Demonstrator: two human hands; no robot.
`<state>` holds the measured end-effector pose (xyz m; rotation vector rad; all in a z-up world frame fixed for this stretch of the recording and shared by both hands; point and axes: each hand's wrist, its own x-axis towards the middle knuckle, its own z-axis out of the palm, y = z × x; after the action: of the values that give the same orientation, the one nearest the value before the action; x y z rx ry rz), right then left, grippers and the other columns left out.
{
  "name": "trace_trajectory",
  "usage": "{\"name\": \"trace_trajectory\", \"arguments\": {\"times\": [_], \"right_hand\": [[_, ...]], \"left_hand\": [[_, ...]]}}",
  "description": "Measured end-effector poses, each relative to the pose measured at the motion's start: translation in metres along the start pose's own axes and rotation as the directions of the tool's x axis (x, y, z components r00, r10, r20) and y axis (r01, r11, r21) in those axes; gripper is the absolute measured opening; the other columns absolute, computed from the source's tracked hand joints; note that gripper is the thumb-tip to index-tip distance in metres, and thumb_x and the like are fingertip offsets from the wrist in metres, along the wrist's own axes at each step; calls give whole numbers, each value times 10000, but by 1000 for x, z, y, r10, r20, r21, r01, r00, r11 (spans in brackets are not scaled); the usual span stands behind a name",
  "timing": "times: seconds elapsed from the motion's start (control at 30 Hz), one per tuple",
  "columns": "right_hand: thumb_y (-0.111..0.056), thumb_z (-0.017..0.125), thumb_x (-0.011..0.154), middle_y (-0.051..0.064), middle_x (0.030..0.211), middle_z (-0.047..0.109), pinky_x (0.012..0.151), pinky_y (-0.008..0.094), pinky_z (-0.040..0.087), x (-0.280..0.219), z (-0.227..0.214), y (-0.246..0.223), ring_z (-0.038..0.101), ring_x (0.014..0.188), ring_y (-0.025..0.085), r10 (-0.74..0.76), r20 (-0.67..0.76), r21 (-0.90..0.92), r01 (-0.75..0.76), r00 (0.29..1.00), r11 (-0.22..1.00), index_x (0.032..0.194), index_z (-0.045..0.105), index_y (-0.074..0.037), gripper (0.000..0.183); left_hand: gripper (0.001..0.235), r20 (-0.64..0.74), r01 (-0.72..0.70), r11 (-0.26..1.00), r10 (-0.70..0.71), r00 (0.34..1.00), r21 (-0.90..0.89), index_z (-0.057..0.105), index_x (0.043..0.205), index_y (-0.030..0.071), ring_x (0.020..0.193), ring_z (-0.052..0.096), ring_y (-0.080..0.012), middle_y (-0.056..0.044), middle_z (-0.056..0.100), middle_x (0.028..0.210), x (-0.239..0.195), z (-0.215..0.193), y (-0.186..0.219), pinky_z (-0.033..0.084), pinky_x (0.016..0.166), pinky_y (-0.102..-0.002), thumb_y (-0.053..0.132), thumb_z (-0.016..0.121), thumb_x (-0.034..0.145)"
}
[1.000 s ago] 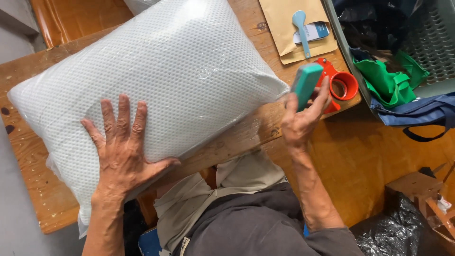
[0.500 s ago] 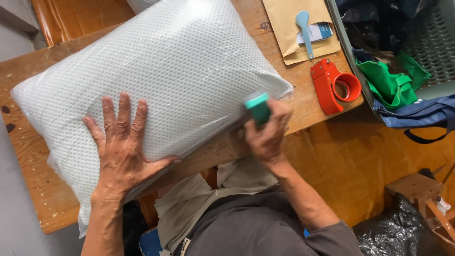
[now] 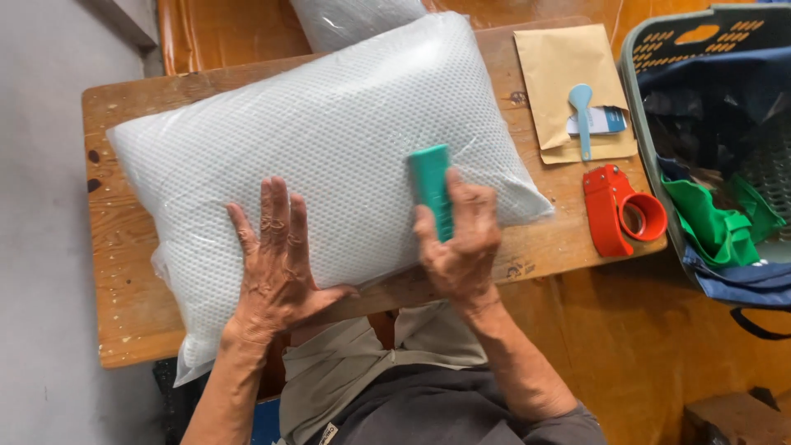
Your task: The person uses a green sponge to wipe the surface of a white pillow wrapped in clear plastic. They repeatedly rub the sponge across the pillow's surface, flipping it over to clean both sides.
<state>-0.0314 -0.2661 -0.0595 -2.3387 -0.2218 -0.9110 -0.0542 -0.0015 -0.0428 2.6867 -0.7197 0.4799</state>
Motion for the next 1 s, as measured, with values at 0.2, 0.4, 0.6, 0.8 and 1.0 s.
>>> {"name": "trace_trajectory", "arguments": {"times": [0.2,0.4,0.6,0.8,1.0], "right_hand": [[-276,765,804,125,969,603,735,405,556,3,44,-127,646,823,293,-321,122,224,289,939,931,1285,671,-30,548],[-304,809,846,118,979,559,795,423,564,51,31,-106,649,876,332,-197,107,375,143,975,916,1291,591,-30,566],[-207,817,770,181,1138,643,878,516,524,71,1,-79,675,1073,410,-474,516,472,225,713,853,1415,527,-70,721],[-343,692,1063,157,1362,564,1019,483,382,131,14,45,527,1256,336,-367,185,83,357,912,930,1369,659,-108,387],[-751,498,971,403,1564,218,1121,692,314,110,-18,24,320,1401,632,167,527,-6,-194,833,981,1606,371,-214,842]], "left_hand": [[1040,-349,24,956,-130,928,-292,31,1606,-51,1536,144,-561,-404,9,1626,-3,-10,5,194,1244,-700,328,644,856],[1204,-480,127,941,-272,834,-313,246,1588,-18,1537,225,-503,-340,223,1598,4,-26,21,261,1239,-626,902,255,811],[836,-301,447,856,-511,805,-259,495,1511,99,1235,563,-418,-204,536,1419,43,-27,50,468,892,-561,722,485,954],[827,-364,496,867,-476,800,-42,485,1502,50,1177,567,-418,-225,522,1410,55,-3,53,517,799,-535,295,861,808],[631,-473,463,880,-453,756,-103,526,1494,110,1171,568,-363,-165,550,1388,59,12,53,482,904,-466,204,755,914]]}}
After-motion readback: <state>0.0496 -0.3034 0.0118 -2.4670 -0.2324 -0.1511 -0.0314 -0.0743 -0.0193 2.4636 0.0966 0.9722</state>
